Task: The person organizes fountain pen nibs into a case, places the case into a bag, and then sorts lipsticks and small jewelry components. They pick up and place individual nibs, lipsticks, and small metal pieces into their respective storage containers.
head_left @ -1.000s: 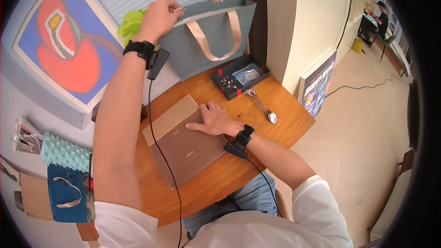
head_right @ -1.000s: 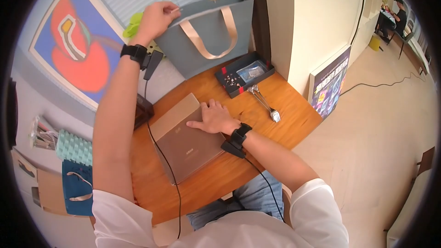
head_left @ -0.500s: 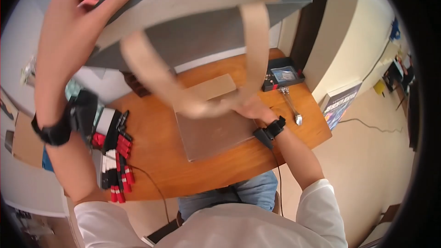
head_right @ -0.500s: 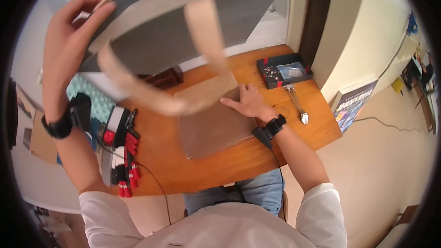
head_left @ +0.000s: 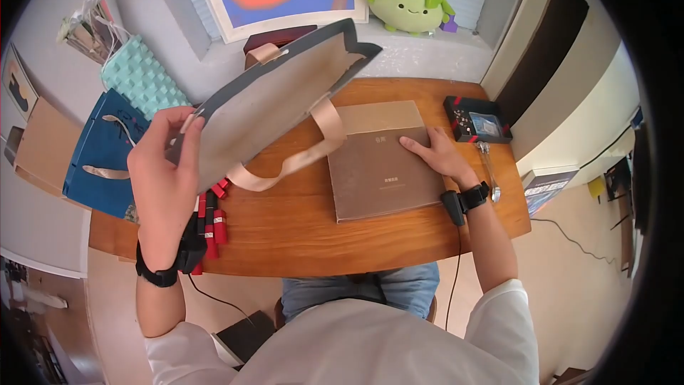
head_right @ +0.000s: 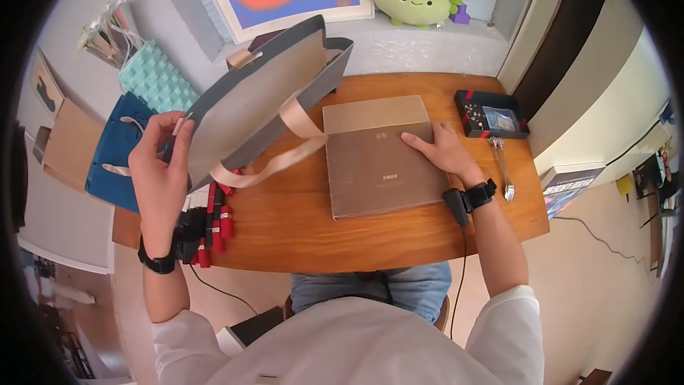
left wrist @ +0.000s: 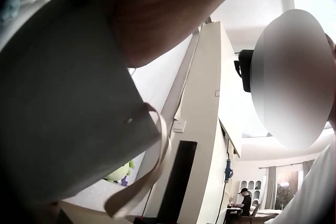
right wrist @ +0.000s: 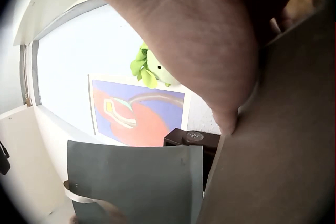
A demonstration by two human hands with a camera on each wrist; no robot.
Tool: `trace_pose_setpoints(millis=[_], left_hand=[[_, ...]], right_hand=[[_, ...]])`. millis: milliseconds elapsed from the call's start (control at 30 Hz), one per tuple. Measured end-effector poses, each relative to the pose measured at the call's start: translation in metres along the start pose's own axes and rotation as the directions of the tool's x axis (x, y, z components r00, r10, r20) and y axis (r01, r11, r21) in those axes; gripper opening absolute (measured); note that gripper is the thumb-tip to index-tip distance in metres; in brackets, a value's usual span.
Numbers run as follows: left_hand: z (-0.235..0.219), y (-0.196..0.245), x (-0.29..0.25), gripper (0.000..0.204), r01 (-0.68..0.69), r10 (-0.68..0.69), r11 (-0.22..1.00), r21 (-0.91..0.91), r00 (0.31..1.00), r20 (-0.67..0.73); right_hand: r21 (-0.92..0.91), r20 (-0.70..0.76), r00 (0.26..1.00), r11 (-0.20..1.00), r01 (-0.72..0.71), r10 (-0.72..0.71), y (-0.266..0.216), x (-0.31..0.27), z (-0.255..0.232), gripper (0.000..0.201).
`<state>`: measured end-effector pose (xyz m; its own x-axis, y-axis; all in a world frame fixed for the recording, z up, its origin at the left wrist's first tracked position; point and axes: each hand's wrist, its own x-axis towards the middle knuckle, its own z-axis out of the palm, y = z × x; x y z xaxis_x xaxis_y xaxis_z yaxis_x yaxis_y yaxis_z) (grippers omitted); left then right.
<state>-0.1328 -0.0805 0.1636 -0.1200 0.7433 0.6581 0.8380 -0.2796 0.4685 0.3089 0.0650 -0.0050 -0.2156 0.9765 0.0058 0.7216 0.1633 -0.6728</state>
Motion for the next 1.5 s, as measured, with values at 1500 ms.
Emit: trace_pose_setpoints(millis=[1500], left_hand=[[0.091,0.024,-0.077,0.017,-0.260,0.267,0.962,-0.086,0.822,0.502]], right_hand=[[-0.146,0.024,0.980,0.970,-0.194,0.200,-0.007,-0.040,-0.073,0.081]])
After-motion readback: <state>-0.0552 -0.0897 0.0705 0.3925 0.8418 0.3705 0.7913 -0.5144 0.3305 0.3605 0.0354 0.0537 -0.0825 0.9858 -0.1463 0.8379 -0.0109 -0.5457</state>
